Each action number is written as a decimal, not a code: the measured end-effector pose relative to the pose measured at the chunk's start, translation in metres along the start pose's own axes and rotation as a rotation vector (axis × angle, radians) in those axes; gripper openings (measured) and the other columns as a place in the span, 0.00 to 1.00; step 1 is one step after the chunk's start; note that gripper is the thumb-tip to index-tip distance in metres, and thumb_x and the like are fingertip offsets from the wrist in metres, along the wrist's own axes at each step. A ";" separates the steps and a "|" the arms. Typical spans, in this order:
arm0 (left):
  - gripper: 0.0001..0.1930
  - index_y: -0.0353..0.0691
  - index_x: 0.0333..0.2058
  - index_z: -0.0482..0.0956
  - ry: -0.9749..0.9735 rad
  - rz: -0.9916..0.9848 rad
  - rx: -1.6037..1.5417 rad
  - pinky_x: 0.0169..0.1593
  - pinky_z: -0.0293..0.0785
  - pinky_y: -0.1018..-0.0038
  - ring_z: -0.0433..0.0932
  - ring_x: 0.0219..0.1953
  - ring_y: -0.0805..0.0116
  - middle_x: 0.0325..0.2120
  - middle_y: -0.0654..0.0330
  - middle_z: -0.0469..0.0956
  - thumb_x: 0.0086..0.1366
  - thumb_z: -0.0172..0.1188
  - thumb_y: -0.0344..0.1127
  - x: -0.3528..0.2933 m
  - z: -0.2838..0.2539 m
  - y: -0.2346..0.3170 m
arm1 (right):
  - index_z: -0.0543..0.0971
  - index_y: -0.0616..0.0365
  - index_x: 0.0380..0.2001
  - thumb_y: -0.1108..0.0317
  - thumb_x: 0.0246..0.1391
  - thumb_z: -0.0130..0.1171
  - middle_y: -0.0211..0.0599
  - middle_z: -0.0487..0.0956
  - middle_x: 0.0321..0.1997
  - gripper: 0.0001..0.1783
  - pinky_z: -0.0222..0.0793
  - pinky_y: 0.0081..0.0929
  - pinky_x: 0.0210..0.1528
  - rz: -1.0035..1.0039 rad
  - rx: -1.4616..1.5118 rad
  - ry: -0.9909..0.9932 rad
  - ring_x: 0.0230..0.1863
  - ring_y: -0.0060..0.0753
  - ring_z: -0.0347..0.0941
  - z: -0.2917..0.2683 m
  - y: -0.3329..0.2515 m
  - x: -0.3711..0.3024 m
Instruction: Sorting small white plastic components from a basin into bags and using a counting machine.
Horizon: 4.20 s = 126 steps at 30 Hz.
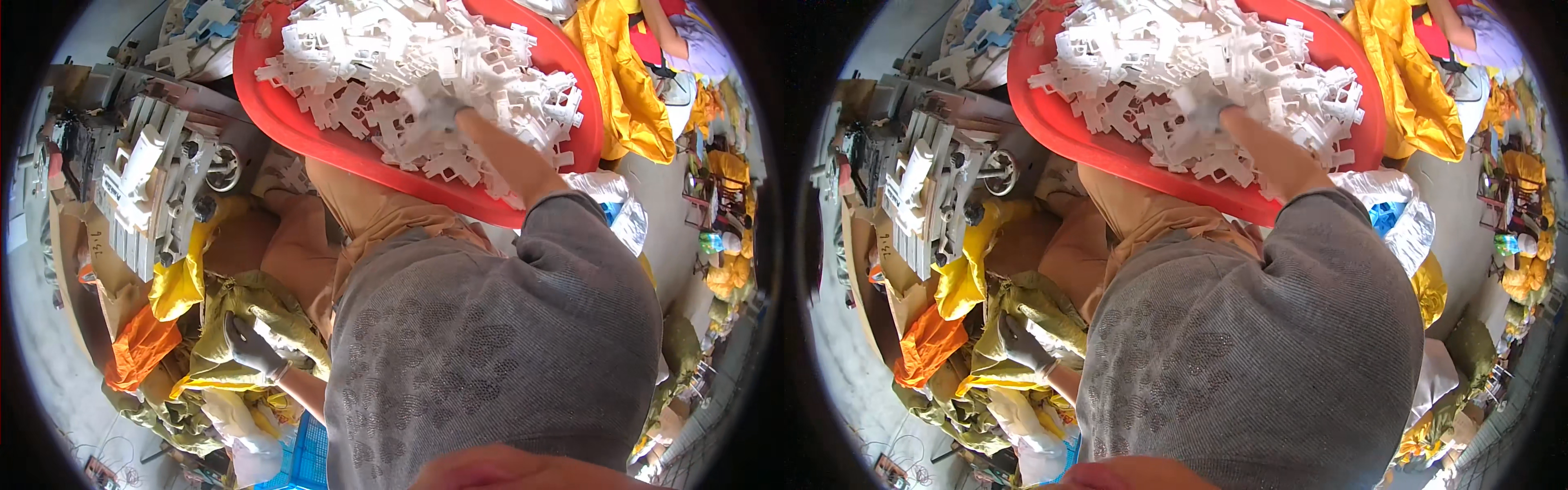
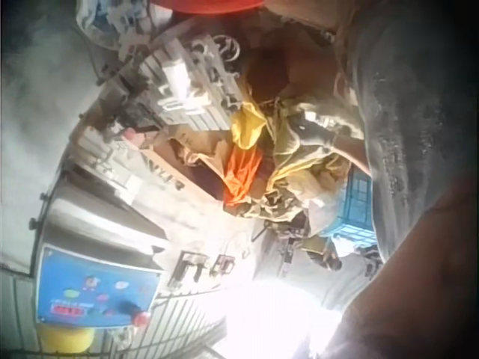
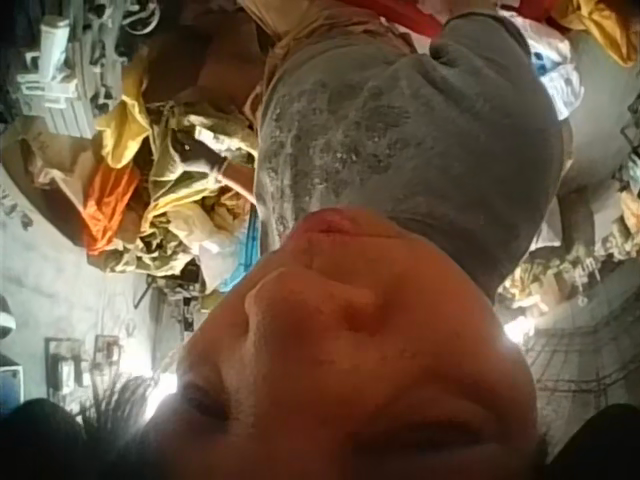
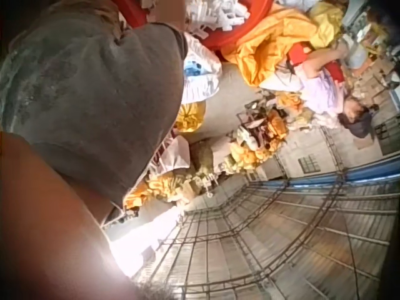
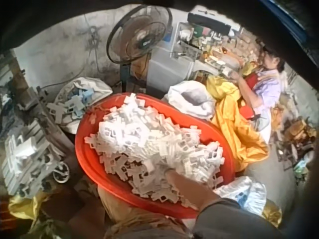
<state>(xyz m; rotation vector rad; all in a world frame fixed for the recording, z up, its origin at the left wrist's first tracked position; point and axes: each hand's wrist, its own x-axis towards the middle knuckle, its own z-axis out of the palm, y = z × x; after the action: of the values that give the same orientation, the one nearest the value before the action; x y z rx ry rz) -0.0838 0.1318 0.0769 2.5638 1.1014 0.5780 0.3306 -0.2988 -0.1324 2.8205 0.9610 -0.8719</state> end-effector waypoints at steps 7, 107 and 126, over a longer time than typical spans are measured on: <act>0.16 0.31 0.43 0.79 -0.027 -0.038 -0.042 0.47 0.73 0.67 0.79 0.42 0.58 0.42 0.52 0.79 0.66 0.50 0.37 -0.008 -0.003 -0.015 | 0.70 0.51 0.54 0.48 0.52 0.49 0.47 0.69 0.58 0.29 0.65 0.43 0.53 0.348 0.290 -0.099 0.53 0.50 0.70 -0.052 -0.030 -0.035; 0.22 0.38 0.50 0.72 0.421 -0.618 0.029 0.57 0.63 0.64 0.66 0.55 0.51 0.53 0.48 0.69 0.59 0.60 0.43 -0.185 -0.046 -0.141 | 0.74 0.53 0.48 0.67 0.52 0.57 0.41 0.72 0.51 0.18 0.70 0.32 0.47 -1.145 0.410 0.659 0.49 0.38 0.71 -0.228 -0.381 -0.121; 0.12 0.37 0.40 0.76 0.469 -0.988 -0.404 0.34 0.72 0.68 0.75 0.27 0.59 0.29 0.57 0.79 0.62 0.50 0.36 -0.227 -0.043 -0.249 | 0.82 0.54 0.37 0.65 0.54 0.45 0.38 0.81 0.38 0.16 0.74 0.41 0.37 -0.772 -0.178 0.132 0.42 0.39 0.78 -0.097 -0.546 -0.035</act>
<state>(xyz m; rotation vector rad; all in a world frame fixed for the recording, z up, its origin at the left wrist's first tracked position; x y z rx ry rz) -0.4012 0.1340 -0.0443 1.3072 1.9337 0.9814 0.0441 0.1430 0.0440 2.3581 2.0862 -0.5762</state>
